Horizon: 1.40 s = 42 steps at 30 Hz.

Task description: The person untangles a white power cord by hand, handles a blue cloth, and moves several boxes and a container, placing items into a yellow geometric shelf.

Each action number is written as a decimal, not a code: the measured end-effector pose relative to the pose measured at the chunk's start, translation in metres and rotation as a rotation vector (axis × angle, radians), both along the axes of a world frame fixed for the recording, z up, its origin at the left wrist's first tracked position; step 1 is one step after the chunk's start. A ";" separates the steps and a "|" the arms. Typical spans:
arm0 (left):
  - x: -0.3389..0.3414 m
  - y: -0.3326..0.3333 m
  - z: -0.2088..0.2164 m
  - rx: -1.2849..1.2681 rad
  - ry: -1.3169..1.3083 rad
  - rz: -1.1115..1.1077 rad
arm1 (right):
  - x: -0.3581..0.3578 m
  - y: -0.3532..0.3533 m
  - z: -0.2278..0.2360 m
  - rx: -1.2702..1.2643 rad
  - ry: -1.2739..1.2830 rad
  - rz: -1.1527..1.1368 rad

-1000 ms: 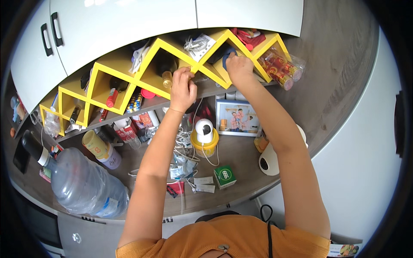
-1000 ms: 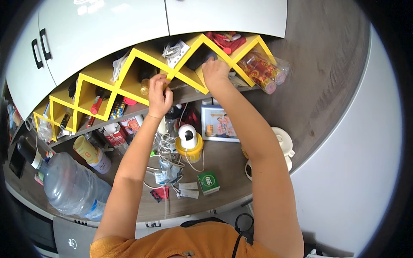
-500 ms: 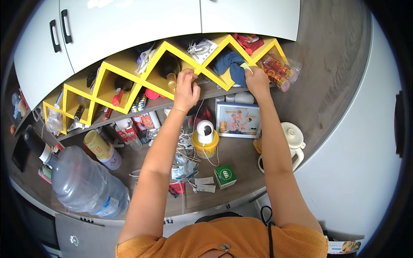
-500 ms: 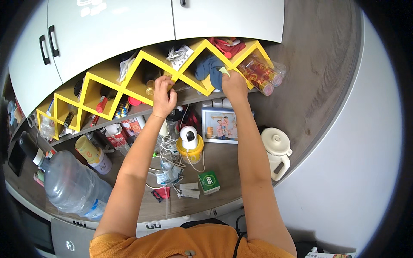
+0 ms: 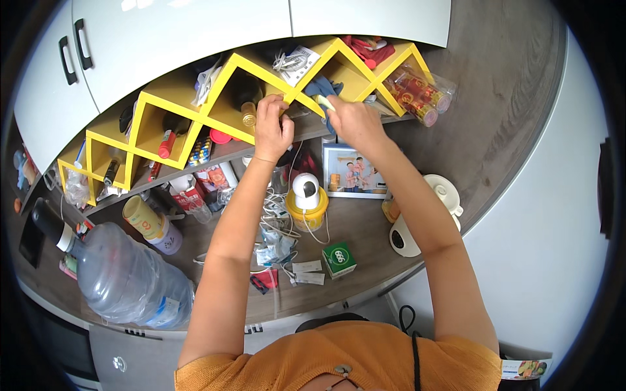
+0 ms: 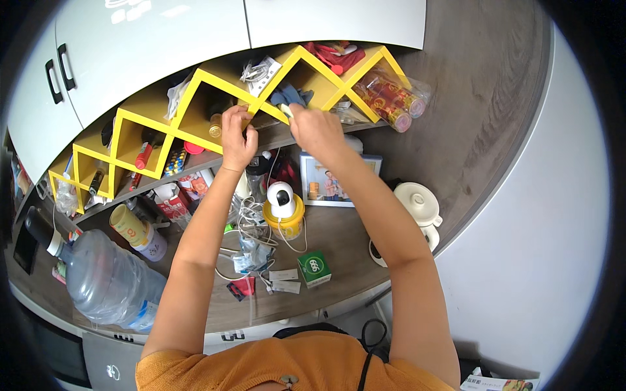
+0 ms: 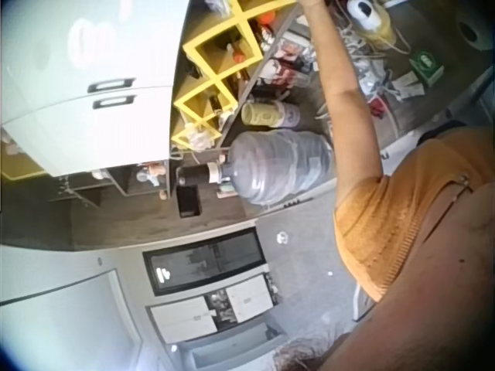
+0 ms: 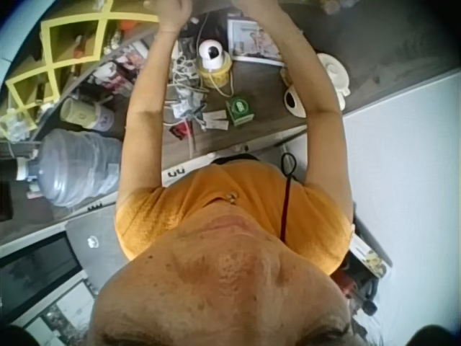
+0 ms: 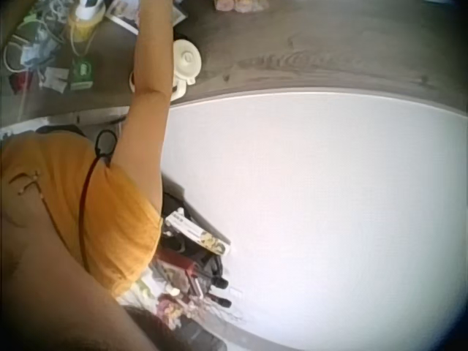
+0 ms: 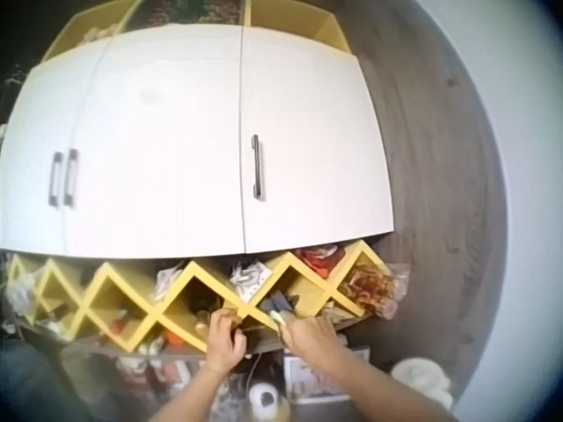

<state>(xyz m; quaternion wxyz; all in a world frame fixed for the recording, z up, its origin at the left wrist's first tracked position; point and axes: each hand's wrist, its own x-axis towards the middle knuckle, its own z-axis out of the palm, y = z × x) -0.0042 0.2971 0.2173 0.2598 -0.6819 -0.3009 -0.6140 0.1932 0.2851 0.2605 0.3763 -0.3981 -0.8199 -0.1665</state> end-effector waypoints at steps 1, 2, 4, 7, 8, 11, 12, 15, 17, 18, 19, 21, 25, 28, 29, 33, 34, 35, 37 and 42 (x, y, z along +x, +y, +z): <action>0.001 0.001 0.000 -0.005 -0.003 -0.002 | 0.003 0.005 0.003 0.006 -0.014 -0.012; 0.000 0.001 0.000 -0.002 -0.004 -0.006 | 0.006 0.013 0.009 0.013 -0.026 -0.018; -0.002 0.001 -0.001 0.000 -0.004 -0.013 | 0.005 0.021 0.020 -0.016 -0.095 -0.042; 0.004 -0.002 0.001 -0.037 -0.022 0.003 | -0.004 0.050 0.028 -0.044 -0.178 -0.112; 0.003 -0.003 0.001 -0.036 -0.014 0.024 | -0.011 0.052 0.034 -0.075 -0.219 -0.148; 0.002 -0.001 0.001 -0.026 -0.021 0.031 | -0.026 0.075 0.038 -0.091 -0.283 -0.207; 0.002 -0.002 0.001 -0.027 -0.022 0.035 | -0.031 0.080 0.038 -0.091 -0.310 -0.240; 0.000 -0.002 0.000 -0.042 -0.039 0.014 | -0.049 0.090 0.033 -0.111 -0.365 -0.327; 0.001 -0.003 0.001 -0.031 -0.036 0.009 | -0.056 0.096 0.031 -0.138 -0.367 -0.377; 0.002 -0.002 0.000 -0.026 -0.034 0.000 | -0.058 0.098 0.031 -0.160 -0.342 -0.389; 0.003 0.000 0.001 -0.020 -0.032 -0.012 | -0.056 0.099 0.033 -0.157 -0.319 -0.398; 0.002 0.000 0.000 0.009 -0.014 0.006 | -0.052 0.092 0.030 -0.180 -0.280 -0.412; -0.003 0.000 -0.001 0.020 -0.004 0.015 | -0.017 0.076 0.010 -0.010 -0.182 -0.308; -0.002 -0.002 0.001 0.003 -0.016 -0.003 | 0.013 0.053 0.008 0.040 -0.192 -0.400; -0.001 0.000 0.000 -0.005 -0.013 -0.017 | 0.021 0.043 0.009 0.043 -0.187 -0.422; -0.003 0.001 -0.001 -0.031 -0.009 -0.013 | 0.044 0.008 0.012 0.115 -0.126 -0.489; -0.003 0.000 -0.002 -0.029 -0.009 -0.006 | 0.050 0.003 0.005 0.122 -0.075 -0.446; -0.003 0.000 0.001 -0.013 -0.008 0.000 | 0.057 -0.001 0.001 0.143 -0.021 -0.404; -0.003 -0.002 0.000 -0.043 0.001 0.008 | 0.065 -0.009 -0.013 0.154 0.049 -0.373; 0.000 -0.016 -0.007 -0.134 0.000 0.047 | 0.070 -0.020 -0.013 0.214 0.051 -0.282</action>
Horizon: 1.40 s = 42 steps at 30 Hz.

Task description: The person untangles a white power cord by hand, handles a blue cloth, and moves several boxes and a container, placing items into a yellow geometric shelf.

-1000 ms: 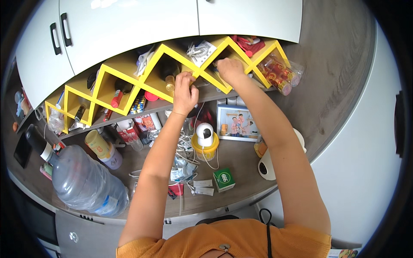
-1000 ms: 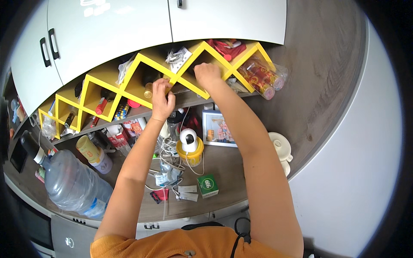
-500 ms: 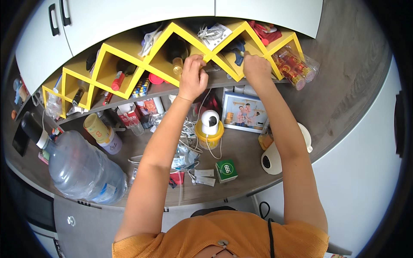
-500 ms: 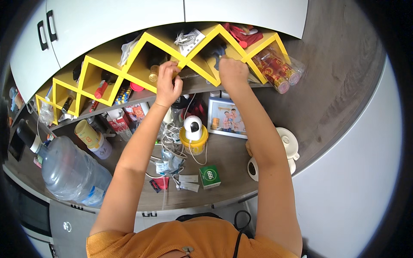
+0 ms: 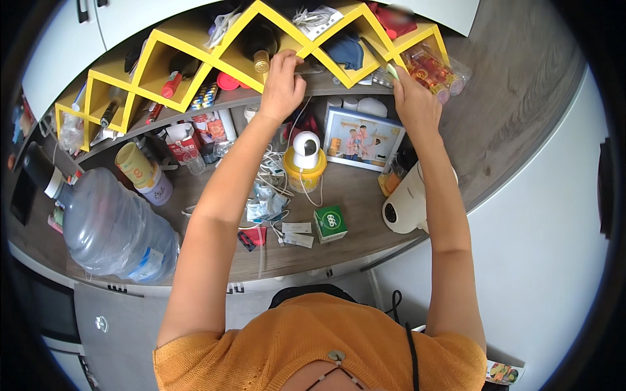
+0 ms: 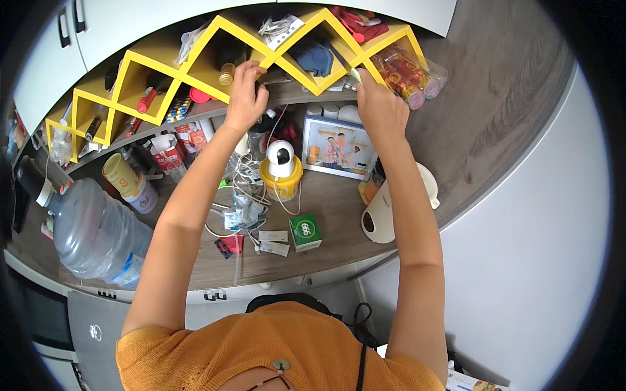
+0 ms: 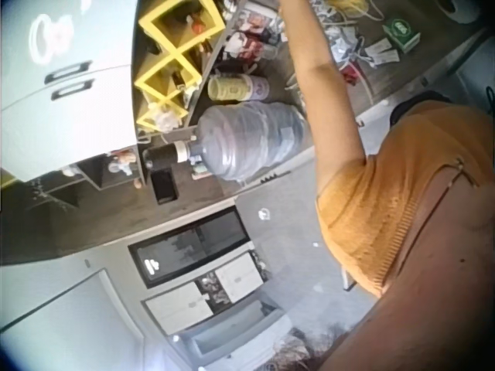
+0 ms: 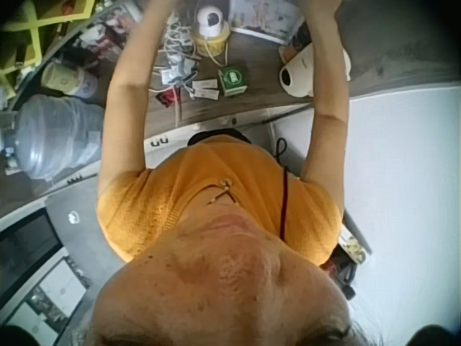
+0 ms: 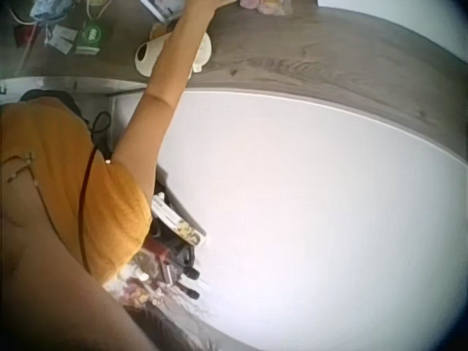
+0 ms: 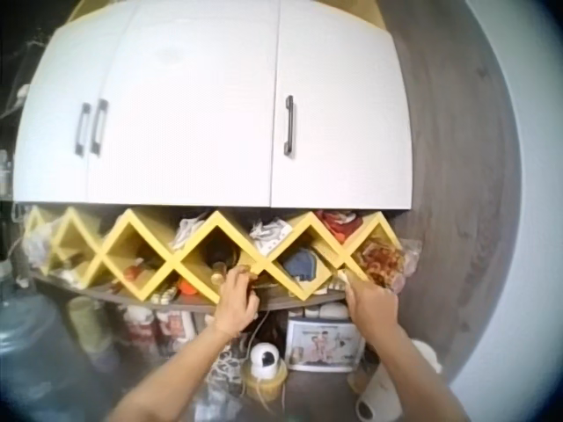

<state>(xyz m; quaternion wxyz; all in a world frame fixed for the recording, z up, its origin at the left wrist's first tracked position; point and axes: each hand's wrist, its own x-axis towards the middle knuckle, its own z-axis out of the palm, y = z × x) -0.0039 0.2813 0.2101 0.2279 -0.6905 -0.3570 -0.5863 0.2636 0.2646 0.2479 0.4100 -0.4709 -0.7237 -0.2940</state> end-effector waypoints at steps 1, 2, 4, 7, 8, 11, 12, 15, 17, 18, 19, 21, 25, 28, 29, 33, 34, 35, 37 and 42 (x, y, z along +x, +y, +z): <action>0.000 -0.006 -0.004 -0.014 -0.004 0.023 | -0.004 0.002 0.008 -0.002 -0.035 -0.001; 0.001 -0.012 -0.008 -0.040 -0.008 0.047 | -0.009 0.007 0.016 -0.004 -0.070 -0.004; 0.005 -0.027 -0.013 -0.034 -0.007 0.060 | -0.027 0.024 0.029 -0.041 -0.119 -0.011; 0.017 -0.050 -0.021 -0.082 -0.023 -0.011 | -0.053 0.071 0.040 -0.090 -0.207 -0.045; 0.020 -0.056 -0.026 -0.094 -0.034 -0.028 | -0.060 0.093 0.038 -0.122 -0.219 -0.061; 0.018 -0.078 -0.047 -0.188 -0.075 -0.057 | -0.088 0.098 0.054 -0.385 -0.149 -0.051; 0.018 -0.084 -0.056 -0.206 -0.090 -0.072 | -0.090 0.108 0.054 -0.450 -0.098 -0.047; 0.017 -0.103 -0.083 -0.285 -0.143 -0.095 | -0.087 0.152 0.056 -0.597 -0.102 -0.009; 0.016 -0.115 -0.100 -0.362 -0.202 -0.104 | -0.086 0.161 0.058 -0.643 -0.212 0.001; 0.016 -0.117 -0.108 -0.406 -0.235 -0.114 | -0.081 0.160 0.056 -0.653 -0.210 0.053; 0.017 -0.117 -0.115 -0.432 -0.266 -0.141 | -0.075 0.157 0.053 -0.673 -0.209 0.079; 0.021 -0.116 -0.124 -0.475 -0.335 -0.195 | -0.064 0.139 0.049 -0.707 -0.217 0.129; 0.037 -0.109 -0.126 -0.495 -0.427 -0.282 | -0.045 0.066 0.043 -0.726 -0.115 0.276; 0.054 -0.099 -0.115 -0.553 -0.508 -0.366 | -0.020 0.043 0.019 -0.617 -0.043 0.380; 0.059 -0.095 -0.110 -0.573 -0.536 -0.397 | -0.012 0.031 0.012 -0.580 -0.013 0.410; 0.072 -0.066 -0.100 -0.643 -0.695 -0.493 | 0.011 -0.007 -0.025 -0.507 0.200 0.469; 0.068 -0.052 -0.101 -0.645 -0.699 -0.547 | 0.009 -0.020 -0.026 -0.571 0.250 0.440; 0.068 -0.044 -0.096 -0.669 -0.730 -0.595 | 0.008 -0.028 -0.027 -0.637 0.301 0.406; 0.078 -0.043 -0.074 -0.798 -0.914 -0.791 | 0.014 -0.031 -0.041 -0.600 0.325 0.454; 0.082 -0.032 -0.071 -0.949 -0.870 -0.684 | 0.014 -0.052 -0.076 -0.582 0.300 0.519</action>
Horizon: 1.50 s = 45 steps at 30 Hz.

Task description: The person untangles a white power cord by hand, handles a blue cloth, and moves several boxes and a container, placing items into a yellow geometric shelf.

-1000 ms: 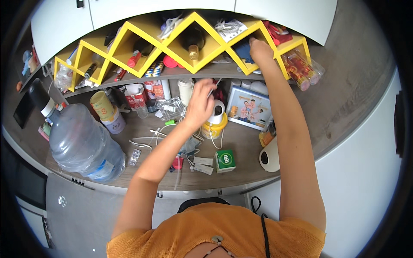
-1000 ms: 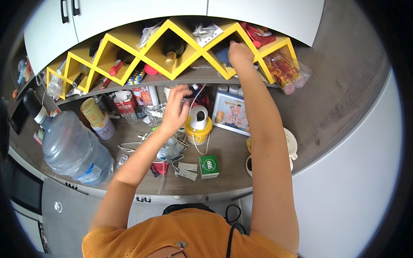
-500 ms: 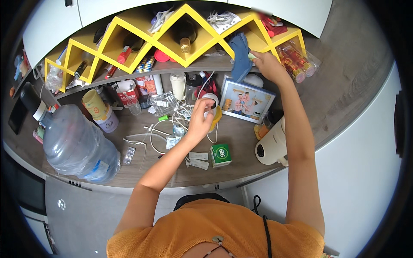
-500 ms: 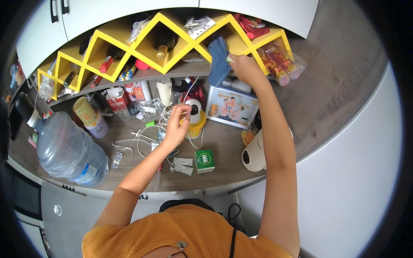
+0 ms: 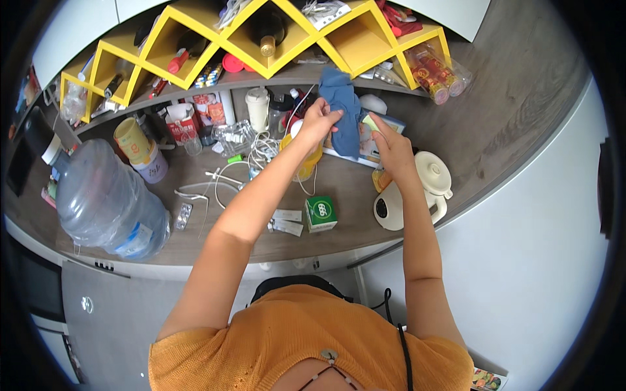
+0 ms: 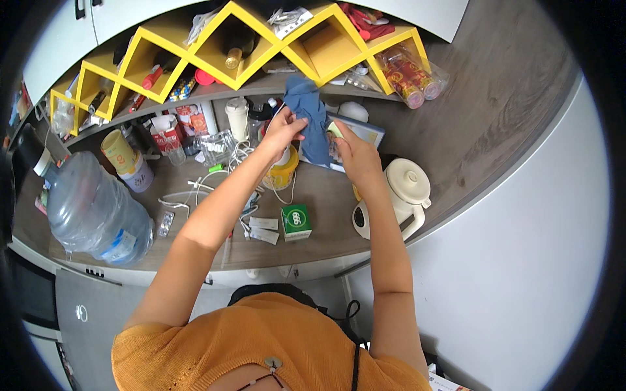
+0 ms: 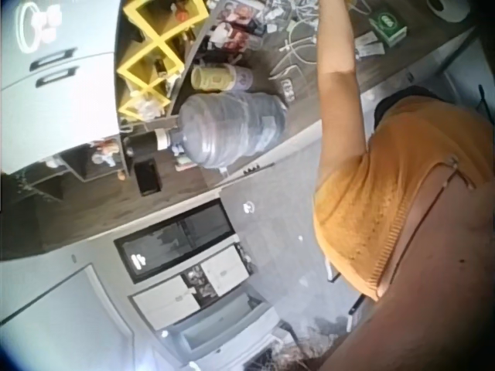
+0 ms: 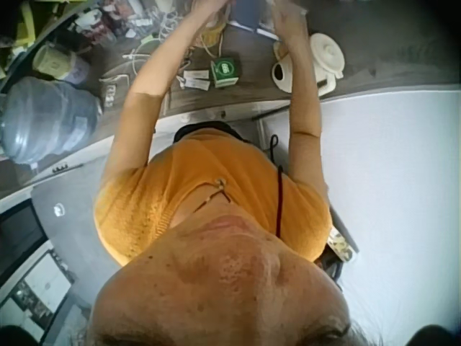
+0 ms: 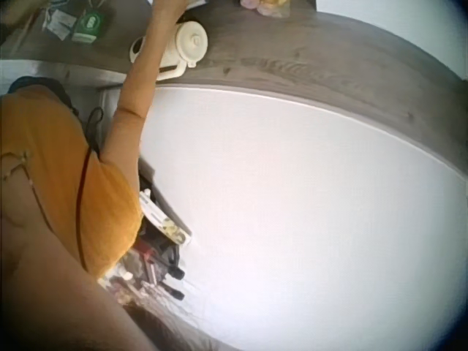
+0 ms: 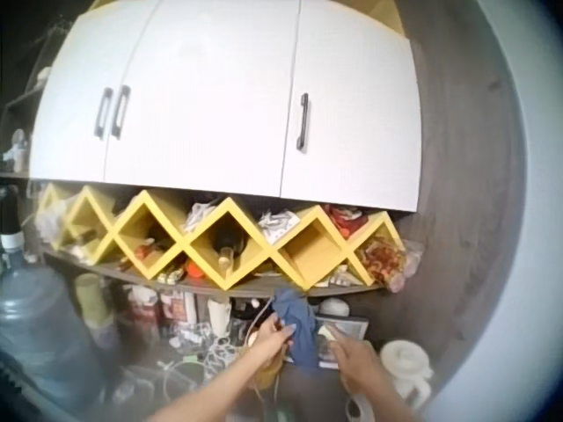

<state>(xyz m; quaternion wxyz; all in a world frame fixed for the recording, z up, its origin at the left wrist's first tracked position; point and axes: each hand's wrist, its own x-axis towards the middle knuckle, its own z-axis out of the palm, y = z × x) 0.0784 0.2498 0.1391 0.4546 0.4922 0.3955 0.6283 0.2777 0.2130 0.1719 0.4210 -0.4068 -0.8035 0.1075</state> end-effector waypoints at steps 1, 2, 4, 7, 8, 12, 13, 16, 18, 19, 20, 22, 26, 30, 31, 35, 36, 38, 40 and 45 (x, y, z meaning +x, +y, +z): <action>-0.003 0.003 -0.011 -0.022 -0.005 0.007 | 0.001 -0.006 -0.005 -0.041 -0.006 -0.029; -0.003 -0.001 -0.018 -0.038 0.050 0.072 | 0.006 -0.012 -0.012 -0.015 0.056 -0.028; -0.011 -0.014 -0.036 -0.036 0.040 0.102 | 0.014 -0.022 -0.025 -0.117 0.050 -0.136; -0.023 -0.034 -0.065 -0.031 -0.057 0.102 | 0.030 -0.033 -0.058 -0.131 -0.095 -0.255; -0.021 -0.046 -0.066 -0.016 -0.118 0.090 | 0.038 -0.028 -0.084 -0.098 -0.165 -0.280; -0.026 -0.088 -0.062 -0.007 -0.313 0.072 | 0.045 -0.025 -0.153 -0.159 -0.406 -0.265; -0.027 -0.093 -0.057 0.003 -0.344 0.057 | 0.047 -0.023 -0.169 -0.156 -0.438 -0.254; -0.032 -0.109 -0.047 0.131 -0.399 0.017 | 0.057 -0.014 -0.216 -0.258 -0.504 -0.239; -0.035 -0.126 -0.039 0.126 -0.426 0.032 | 0.063 -0.011 -0.245 -0.293 -0.535 -0.251; -0.036 -0.133 -0.039 0.124 -0.439 0.038 | 0.066 -0.011 -0.259 -0.302 -0.557 -0.265; -0.040 -0.140 -0.042 0.142 -0.442 0.037 | 0.065 -0.012 -0.264 -0.310 -0.578 -0.277; -0.044 -0.151 -0.048 0.155 -0.459 0.057 | 0.066 -0.013 -0.271 -0.333 -0.604 -0.251; -0.037 -0.177 -0.046 0.093 -0.493 0.048 | 0.061 -0.025 -0.248 -0.307 -0.428 -0.196; -0.013 -0.195 -0.068 -0.030 -0.561 -0.075 | 0.040 -0.072 -0.152 -0.517 0.162 0.176; -0.006 -0.200 -0.078 -0.065 -0.592 -0.114 | 0.031 -0.087 -0.133 -0.567 0.296 0.295; 0.036 -0.209 -0.109 -0.230 -0.737 -0.410 | 0.016 -0.120 -0.119 -0.568 0.394 0.600; 0.048 -0.212 -0.115 -0.295 -0.746 -0.466 | 0.017 -0.122 -0.122 -0.603 0.352 0.598; 0.058 -0.216 -0.125 -0.371 -0.665 -0.529 | 0.023 -0.127 -0.131 -0.768 0.395 0.574; 0.058 -0.216 -0.138 -0.392 -0.488 -0.533 | 0.038 -0.126 -0.162 -0.719 0.346 0.466; 0.025 -0.203 -0.172 -0.099 0.368 -0.201 | 0.072 -0.134 -0.189 -0.772 0.485 0.058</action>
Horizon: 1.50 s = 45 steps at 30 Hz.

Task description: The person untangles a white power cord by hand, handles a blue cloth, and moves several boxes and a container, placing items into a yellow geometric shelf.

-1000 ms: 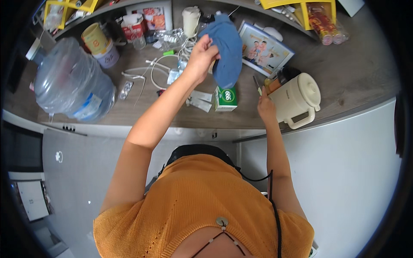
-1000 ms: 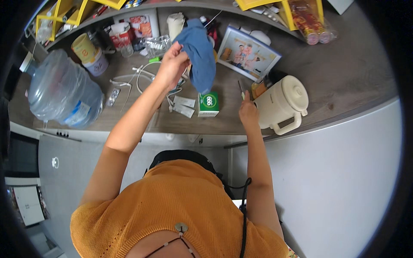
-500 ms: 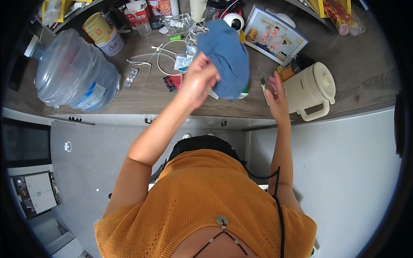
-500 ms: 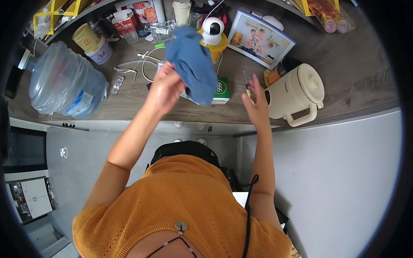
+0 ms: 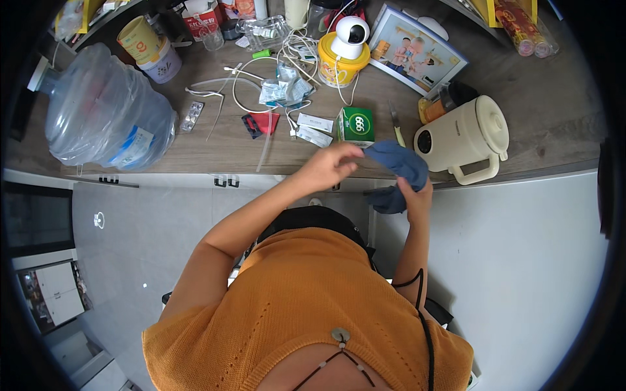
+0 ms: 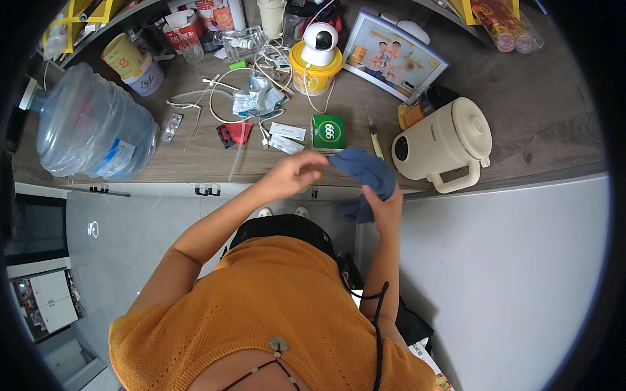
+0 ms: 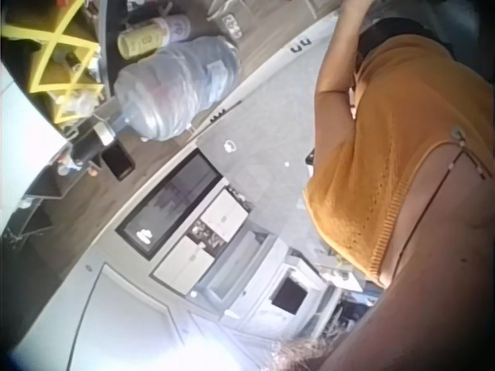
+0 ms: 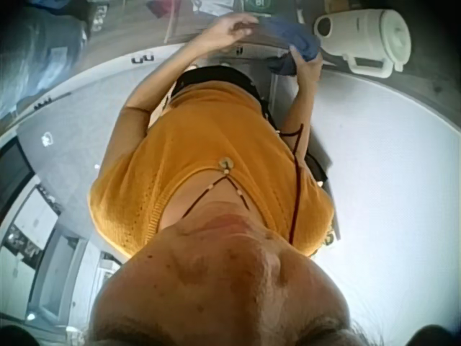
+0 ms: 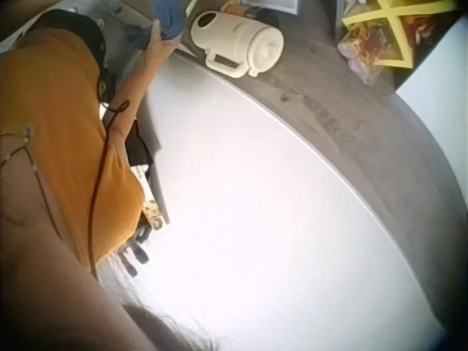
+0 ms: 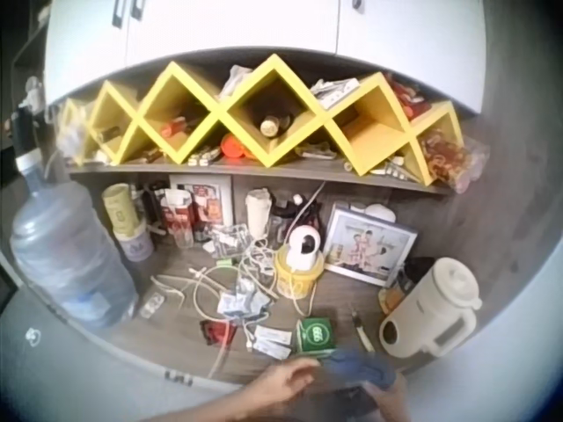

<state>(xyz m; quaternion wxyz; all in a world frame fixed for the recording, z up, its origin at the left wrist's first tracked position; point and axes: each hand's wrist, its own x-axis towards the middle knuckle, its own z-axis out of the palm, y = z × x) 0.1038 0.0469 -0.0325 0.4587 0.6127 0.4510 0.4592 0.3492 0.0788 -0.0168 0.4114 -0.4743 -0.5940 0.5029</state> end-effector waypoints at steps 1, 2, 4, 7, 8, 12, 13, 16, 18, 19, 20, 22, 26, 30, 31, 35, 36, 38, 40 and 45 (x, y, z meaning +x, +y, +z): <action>-0.007 0.007 -0.013 0.052 0.135 0.121 | 0.007 0.003 -0.002 -0.030 0.017 -0.060; -0.016 0.015 -0.017 0.107 0.271 0.239 | 0.012 0.005 -0.002 -0.057 0.035 -0.122; -0.025 0.031 -0.030 0.122 0.379 0.297 | 0.014 0.009 0.002 -0.098 0.066 -0.142; -0.030 0.054 -0.036 0.100 0.511 0.262 | 0.016 0.015 0.004 -0.141 0.092 -0.168; -0.030 0.062 -0.037 0.091 0.554 0.226 | 0.013 0.015 0.003 -0.140 0.107 -0.182; -0.026 0.081 -0.043 -0.015 0.554 0.178 | 0.009 0.017 -0.001 -0.156 0.110 -0.170; -0.025 0.083 -0.043 -0.035 0.560 0.168 | 0.007 0.020 -0.001 -0.163 0.128 -0.184; -0.025 0.082 -0.048 -0.020 0.530 0.176 | 0.003 0.021 0.005 -0.170 0.231 -0.194; -0.023 0.084 -0.044 -0.019 0.538 0.161 | 0.008 0.026 -0.001 -0.215 0.236 -0.242; -0.022 0.084 -0.042 -0.019 0.542 0.156 | 0.009 0.028 -0.005 -0.237 0.239 -0.263; -0.020 0.085 -0.044 0.001 0.530 0.158 | 0.009 0.030 -0.007 -0.257 0.252 -0.276; -0.017 0.086 -0.050 0.042 0.506 0.166 | 0.009 0.033 -0.011 -0.295 0.277 -0.299; -0.012 0.078 -0.040 0.106 0.421 0.178 | -0.002 0.045 -0.018 -0.076 0.101 -0.347; -0.006 0.067 -0.021 0.181 0.292 0.191 | -0.016 0.063 -0.019 0.284 -0.153 -0.278; -0.005 0.066 -0.019 0.206 0.278 0.198 | -0.021 0.066 -0.017 0.357 -0.206 -0.254; -0.004 0.060 -0.013 0.372 0.346 0.241 | -0.057 0.063 0.001 0.603 -0.341 -0.108; -0.002 0.059 -0.008 0.432 0.349 0.255 | -0.066 0.059 0.004 0.613 -0.342 -0.064; -0.003 0.056 -0.005 0.515 0.374 0.282 | -0.078 0.048 0.004 0.663 -0.424 0.001; -0.007 0.054 -0.004 0.562 0.416 0.306 | -0.082 0.041 0.004 0.672 -0.418 -0.011; -0.017 0.044 -0.015 0.566 0.406 0.381 | -0.078 0.044 0.001 0.622 -0.347 -0.085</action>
